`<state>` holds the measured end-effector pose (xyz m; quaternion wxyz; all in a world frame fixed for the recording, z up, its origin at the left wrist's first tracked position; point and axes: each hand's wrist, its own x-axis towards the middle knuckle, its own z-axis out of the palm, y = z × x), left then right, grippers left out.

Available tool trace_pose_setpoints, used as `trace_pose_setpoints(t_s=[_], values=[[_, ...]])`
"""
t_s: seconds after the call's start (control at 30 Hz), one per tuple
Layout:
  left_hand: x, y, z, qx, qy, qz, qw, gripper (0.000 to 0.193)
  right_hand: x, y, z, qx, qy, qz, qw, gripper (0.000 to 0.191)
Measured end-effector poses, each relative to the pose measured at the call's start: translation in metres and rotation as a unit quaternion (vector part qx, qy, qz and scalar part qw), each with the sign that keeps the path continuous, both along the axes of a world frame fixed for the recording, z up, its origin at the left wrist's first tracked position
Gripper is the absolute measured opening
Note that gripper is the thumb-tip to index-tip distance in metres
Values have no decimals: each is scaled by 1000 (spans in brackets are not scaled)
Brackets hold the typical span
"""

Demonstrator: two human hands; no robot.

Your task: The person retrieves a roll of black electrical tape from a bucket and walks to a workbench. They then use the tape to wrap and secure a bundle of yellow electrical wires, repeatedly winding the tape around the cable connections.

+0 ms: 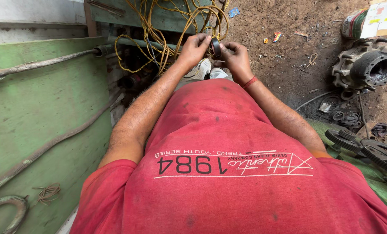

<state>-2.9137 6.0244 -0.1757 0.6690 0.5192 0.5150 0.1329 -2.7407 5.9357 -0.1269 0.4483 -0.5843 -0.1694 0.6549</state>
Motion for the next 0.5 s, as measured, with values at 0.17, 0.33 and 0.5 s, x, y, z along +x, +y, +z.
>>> trace_pose_setpoints(t_s=[0.17,0.33,0.5], values=[[8,7,3,-91,-42,30,995,18,-5,-6,13,42,-179,-11,983,42],[9,5,13,23,-55,-58,997,17,9,-3,22,167,-436,62,882,56],[6,-5,19,-43,-22,-82,995,33,25,10,30,162,-383,164,895,30]])
